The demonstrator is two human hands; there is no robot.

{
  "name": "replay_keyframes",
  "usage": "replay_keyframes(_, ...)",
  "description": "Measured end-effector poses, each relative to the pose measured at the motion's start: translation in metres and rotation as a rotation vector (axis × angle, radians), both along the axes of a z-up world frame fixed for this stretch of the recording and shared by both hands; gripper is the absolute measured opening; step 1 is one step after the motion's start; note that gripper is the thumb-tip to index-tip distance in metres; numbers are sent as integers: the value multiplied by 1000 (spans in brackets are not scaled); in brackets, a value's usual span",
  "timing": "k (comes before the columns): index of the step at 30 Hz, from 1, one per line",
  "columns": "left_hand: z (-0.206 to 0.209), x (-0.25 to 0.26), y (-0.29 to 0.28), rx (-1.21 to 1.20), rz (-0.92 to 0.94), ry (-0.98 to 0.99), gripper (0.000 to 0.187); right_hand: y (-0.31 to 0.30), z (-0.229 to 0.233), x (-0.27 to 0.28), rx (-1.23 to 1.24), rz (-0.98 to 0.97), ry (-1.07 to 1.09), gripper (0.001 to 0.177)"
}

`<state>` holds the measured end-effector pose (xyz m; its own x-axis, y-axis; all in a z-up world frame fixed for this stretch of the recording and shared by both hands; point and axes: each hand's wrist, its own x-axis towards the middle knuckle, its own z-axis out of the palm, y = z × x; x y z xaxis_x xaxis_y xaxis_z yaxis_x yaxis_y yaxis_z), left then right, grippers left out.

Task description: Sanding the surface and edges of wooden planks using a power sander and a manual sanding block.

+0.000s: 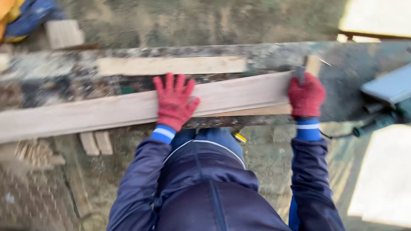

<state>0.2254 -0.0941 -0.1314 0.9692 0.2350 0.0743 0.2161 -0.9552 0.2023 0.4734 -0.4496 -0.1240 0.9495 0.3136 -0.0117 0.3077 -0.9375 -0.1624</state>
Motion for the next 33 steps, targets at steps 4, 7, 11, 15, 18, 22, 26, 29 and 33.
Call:
replay_keyframes(4,-9,-7,0,-123,60,87,70,-13,14,-17,142,301,-2,20)
replay_keyframes(7,-2,-4,3,-112,107,104,72,-29,26,-41,14,260,338,36)
replay_keyframes(11,-2,-2,3,-85,76,60,73,-27,15,-59,340,-11,642,35)
replay_keyframes(15,-21,-24,7,-25,188,-9,86,37,17,-82,588,215,509,32)
replay_keyframes(18,-34,-70,39,-270,551,-437,85,31,-23,-66,505,442,750,21)
replay_keyframes(22,67,-187,145,-397,1409,-603,84,36,-67,-101,888,83,1264,46)
replay_keyframes(26,94,-318,237,-880,1918,-961,100,104,-33,-199,1017,-116,1473,48)
replay_keyframes(29,-52,-416,332,-1101,1755,-1201,111,166,-24,-264,1101,-234,1536,52)
replay_keyframes(33,-2,-428,370,-1598,1622,-1216,38,257,-18,-342,1225,-393,1554,48)
